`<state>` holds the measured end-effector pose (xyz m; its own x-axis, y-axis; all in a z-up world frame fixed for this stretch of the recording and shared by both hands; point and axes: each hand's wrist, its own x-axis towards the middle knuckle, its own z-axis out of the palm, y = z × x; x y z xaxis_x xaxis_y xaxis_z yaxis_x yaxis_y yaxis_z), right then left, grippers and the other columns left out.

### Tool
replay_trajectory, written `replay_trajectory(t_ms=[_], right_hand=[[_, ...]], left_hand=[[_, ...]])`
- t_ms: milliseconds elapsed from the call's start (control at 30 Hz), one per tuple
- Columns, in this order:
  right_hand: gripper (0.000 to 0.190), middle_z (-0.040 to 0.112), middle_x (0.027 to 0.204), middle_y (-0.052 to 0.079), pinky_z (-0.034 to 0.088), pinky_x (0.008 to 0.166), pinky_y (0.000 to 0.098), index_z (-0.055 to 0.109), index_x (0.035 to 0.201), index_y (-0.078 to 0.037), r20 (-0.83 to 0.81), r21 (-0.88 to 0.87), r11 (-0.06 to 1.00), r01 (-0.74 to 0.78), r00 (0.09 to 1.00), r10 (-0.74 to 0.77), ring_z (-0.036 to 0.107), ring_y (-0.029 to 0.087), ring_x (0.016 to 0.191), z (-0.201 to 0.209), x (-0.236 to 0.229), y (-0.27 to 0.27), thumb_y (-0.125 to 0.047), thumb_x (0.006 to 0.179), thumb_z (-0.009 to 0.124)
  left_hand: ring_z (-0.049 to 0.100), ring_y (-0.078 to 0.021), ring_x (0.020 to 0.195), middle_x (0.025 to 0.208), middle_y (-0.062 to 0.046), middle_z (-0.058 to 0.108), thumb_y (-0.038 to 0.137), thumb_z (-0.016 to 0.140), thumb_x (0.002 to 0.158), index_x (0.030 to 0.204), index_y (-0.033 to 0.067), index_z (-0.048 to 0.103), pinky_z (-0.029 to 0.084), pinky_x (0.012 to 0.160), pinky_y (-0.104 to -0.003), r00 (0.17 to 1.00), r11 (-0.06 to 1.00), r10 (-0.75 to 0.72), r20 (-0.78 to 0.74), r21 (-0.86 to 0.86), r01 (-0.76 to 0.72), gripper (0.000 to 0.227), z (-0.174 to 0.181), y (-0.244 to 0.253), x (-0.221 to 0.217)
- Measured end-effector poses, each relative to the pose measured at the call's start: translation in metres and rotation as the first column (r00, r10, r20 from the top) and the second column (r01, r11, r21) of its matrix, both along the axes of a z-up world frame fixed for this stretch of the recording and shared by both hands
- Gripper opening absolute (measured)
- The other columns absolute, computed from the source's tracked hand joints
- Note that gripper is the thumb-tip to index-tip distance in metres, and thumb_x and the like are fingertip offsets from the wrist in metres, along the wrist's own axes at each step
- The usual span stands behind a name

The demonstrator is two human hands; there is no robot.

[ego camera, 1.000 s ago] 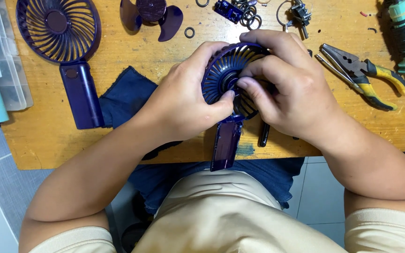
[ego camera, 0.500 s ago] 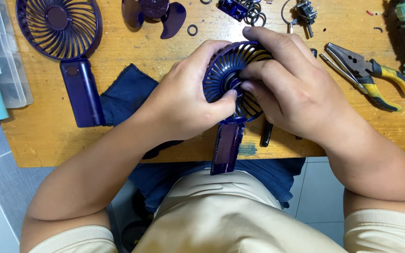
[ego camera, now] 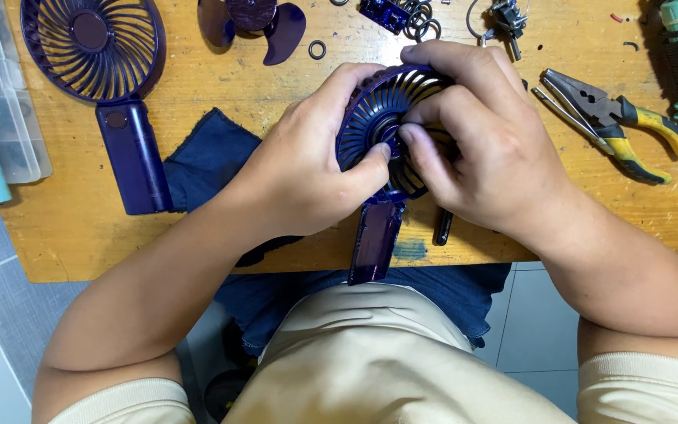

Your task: Disassembling the plastic casing of a handheld electric fan using a prying tool.

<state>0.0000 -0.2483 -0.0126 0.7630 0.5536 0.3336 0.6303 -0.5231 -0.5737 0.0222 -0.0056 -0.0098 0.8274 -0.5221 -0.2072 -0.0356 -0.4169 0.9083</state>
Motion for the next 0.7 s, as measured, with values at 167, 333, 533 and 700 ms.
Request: replay_trajectory(t_ms=[167,333,533,700], right_hand=[[0.014,0.064,0.148,0.039,0.05,0.114,0.0624,0.067,0.114,0.01,-0.002,0.021,0.999,0.027,1.0,-0.027,0.065,0.056,0.133,-0.0022,-0.0001,0.0029,-0.002,0.121,0.069],[0.014,0.062,0.146,0.038,0.048,0.113,0.0617,0.066,0.115,0.009,-0.022,0.036,0.999,0.029,0.999,-0.029,0.063,0.054,0.133,-0.0035,0.0,0.0042,-0.002,0.121,0.069],[0.011,0.067,0.144,0.034,0.05,0.112,0.0585,0.071,0.111,0.008,-0.043,0.052,0.995,0.081,0.996,-0.079,0.067,0.05,0.131,-0.0038,-0.0019,0.0053,0.0,0.118,0.074],[0.01,0.069,0.141,0.033,0.054,0.111,0.0571,0.073,0.109,0.008,-0.053,0.079,0.991,0.109,0.993,-0.105,0.069,0.049,0.128,-0.004,-0.0032,0.006,0.003,0.116,0.075]], left_hand=[[0.08,-0.0257,0.112,0.128,-0.007,0.082,0.029,0.063,0.1,0.154,0.0132,0.054,0.059,0.099,-0.04,0.999,0.999,0.008,-0.043,0.045,-0.007,0.057,0.0068,-0.0008,0.0004],[0.078,-0.0252,0.109,0.126,-0.008,0.082,0.027,0.061,0.1,0.154,0.0111,0.054,0.059,0.097,-0.04,0.999,0.999,0.008,-0.043,0.034,-0.007,0.056,0.0048,-0.0005,0.0001],[0.078,-0.0293,0.122,0.134,-0.008,0.082,0.027,0.058,0.101,0.155,0.0112,0.054,0.057,0.104,-0.043,0.999,0.999,0.016,-0.033,0.047,-0.015,0.056,0.0041,-0.0011,-0.0007],[0.079,-0.0274,0.118,0.129,-0.007,0.083,0.027,0.057,0.102,0.153,0.0127,0.055,0.058,0.102,-0.042,0.999,1.0,0.009,-0.042,0.028,-0.008,0.054,0.0052,-0.0012,0.0001]])
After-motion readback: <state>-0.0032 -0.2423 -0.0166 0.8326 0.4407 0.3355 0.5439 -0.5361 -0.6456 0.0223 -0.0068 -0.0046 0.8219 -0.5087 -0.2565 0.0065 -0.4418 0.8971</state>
